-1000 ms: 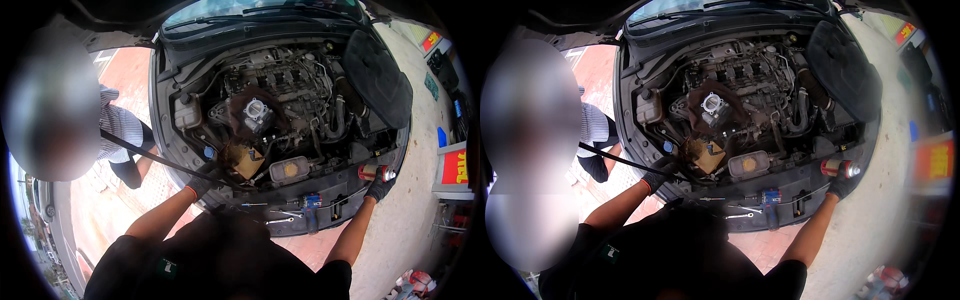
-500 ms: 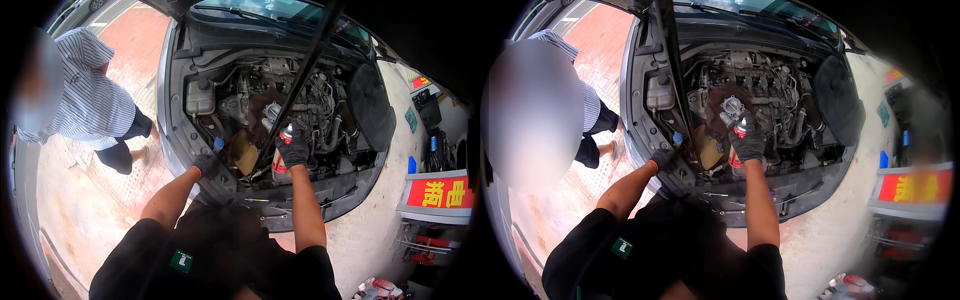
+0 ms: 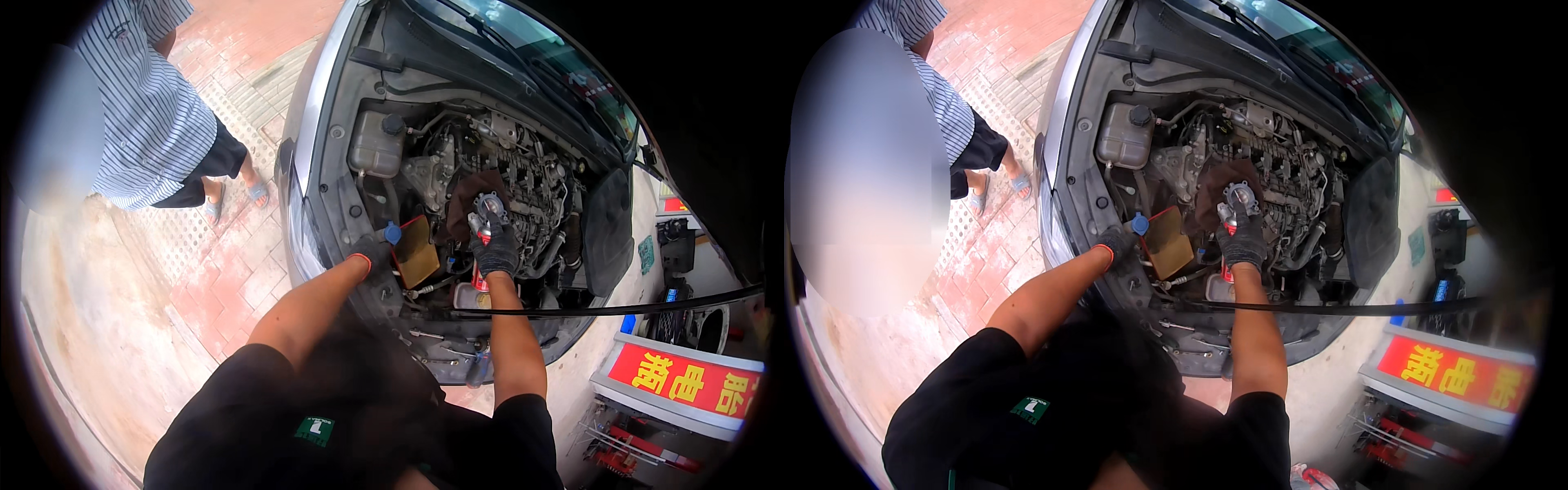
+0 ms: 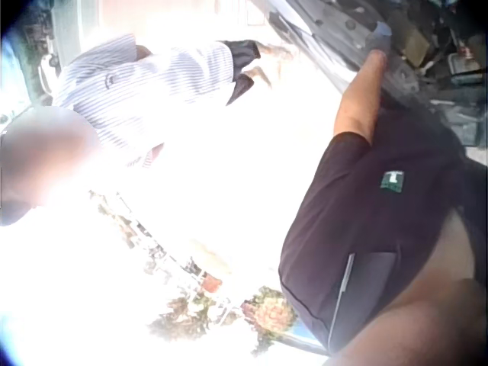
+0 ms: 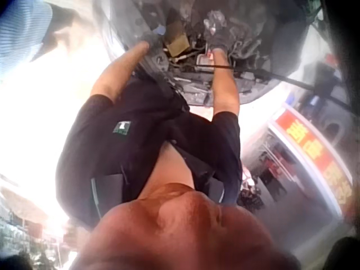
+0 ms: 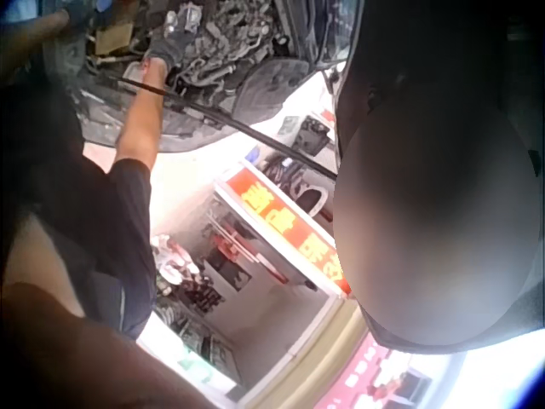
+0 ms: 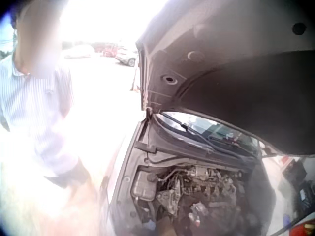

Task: The person cleans a removed carburetor using a spray can and a rag. They repeatedly spray the carburetor and wipe it down while holding it over the open engine bay. A bystander stands nearby observing the process.

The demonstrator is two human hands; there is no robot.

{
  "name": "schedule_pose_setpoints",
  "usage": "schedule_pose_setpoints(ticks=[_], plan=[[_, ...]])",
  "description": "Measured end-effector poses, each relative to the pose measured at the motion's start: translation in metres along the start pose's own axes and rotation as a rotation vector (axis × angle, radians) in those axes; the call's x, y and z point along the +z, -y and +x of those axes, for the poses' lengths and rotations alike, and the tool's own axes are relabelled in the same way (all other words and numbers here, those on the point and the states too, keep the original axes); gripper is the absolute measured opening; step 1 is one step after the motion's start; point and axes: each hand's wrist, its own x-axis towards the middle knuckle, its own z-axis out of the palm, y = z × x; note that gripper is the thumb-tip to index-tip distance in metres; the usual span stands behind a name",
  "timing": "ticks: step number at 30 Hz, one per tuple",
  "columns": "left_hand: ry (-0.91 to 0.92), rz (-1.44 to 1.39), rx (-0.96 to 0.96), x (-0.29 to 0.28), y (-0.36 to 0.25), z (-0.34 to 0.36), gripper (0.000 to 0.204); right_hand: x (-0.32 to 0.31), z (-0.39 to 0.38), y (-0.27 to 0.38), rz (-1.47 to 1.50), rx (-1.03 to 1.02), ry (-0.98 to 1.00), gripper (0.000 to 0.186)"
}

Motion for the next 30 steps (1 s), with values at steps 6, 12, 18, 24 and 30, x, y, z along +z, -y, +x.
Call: schedule_pose_setpoints(ticks=[6, 12, 18, 24, 30], plan=[[0.102, -0.242, -0.324, 0.001, -0.011, 0.001, 0.04, -0.014, 0.01, 0.012, -0.084, 0.149, 0.107, 0.074], [0.011, -0.256, -0.139, -0.006, -0.023, -0.021, 0.041, -0.037, 0.016, 0.019, -0.136, 0.31, 0.239, 0.072], [-0.014, -0.167, -0.134, -0.027, -0.047, -0.043, 0.043, -0.058, 0.036, 0.02, -0.237, 0.225, 0.36, 0.07], [-0.016, -0.23, -0.057, -0.013, -0.024, -0.024, 0.043, -0.069, 0.065, 0.01, -0.134, 0.21, 0.381, 0.063], [-0.15, -0.201, -0.033, -0.011, -0.024, -0.024, 0.039, -0.074, 0.084, -0.008, 0.128, 0.281, 0.419, 0.061]])
